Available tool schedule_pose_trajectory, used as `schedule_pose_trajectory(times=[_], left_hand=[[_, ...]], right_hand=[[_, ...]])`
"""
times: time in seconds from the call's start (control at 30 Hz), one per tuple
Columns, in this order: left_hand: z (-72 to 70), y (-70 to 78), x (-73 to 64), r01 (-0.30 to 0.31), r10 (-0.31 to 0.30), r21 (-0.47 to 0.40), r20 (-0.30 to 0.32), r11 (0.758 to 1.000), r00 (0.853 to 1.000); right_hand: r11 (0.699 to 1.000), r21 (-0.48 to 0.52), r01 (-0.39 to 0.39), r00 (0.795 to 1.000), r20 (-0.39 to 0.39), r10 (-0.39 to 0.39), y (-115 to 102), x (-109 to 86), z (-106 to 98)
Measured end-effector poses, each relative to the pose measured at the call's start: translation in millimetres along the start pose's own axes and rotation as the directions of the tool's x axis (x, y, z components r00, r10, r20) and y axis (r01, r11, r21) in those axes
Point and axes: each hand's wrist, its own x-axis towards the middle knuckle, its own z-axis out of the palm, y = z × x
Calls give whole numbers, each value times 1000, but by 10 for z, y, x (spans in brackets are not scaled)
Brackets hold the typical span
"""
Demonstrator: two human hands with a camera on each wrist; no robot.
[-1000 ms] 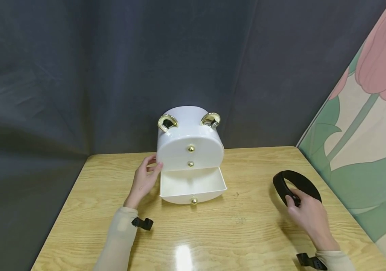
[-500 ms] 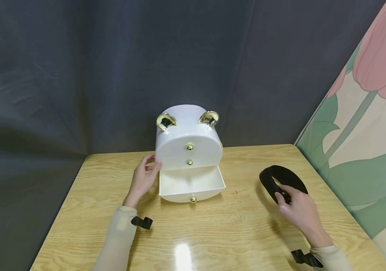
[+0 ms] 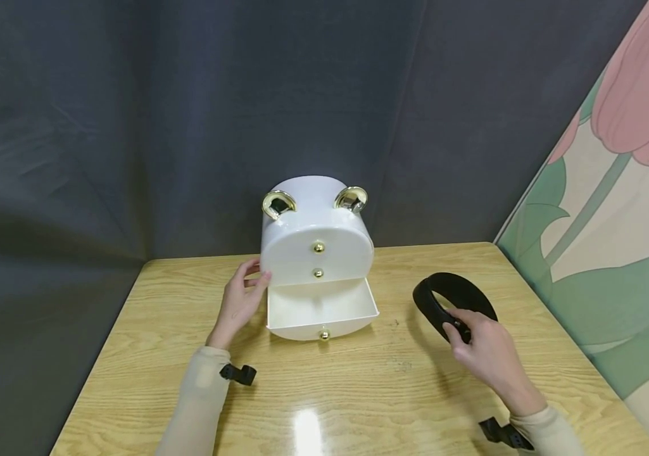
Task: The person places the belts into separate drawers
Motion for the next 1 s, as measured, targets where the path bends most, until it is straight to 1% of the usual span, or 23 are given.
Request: schedule_pose_trajectory(times=[0.23,0.53,0.73,1.0], left_hand=[[3,-7,1,1,-1,-6,-1,1000,1000],[-4,6,-2,5,-5,-4,-4,1000,1000],[-8,7,-18,5,-5,-1,-8,1000,1000],[-8,1,-16,-24,24,4,-14,1000,1000]], right_hand=[[999,14,32,999,10,-32,-142,24,-8],[993,34,111,994,10,-111,-333,55,-13],[982,48,182,983,2,-182,-473,68,25],[963,58,261,965,0,-262,-621,82,84]])
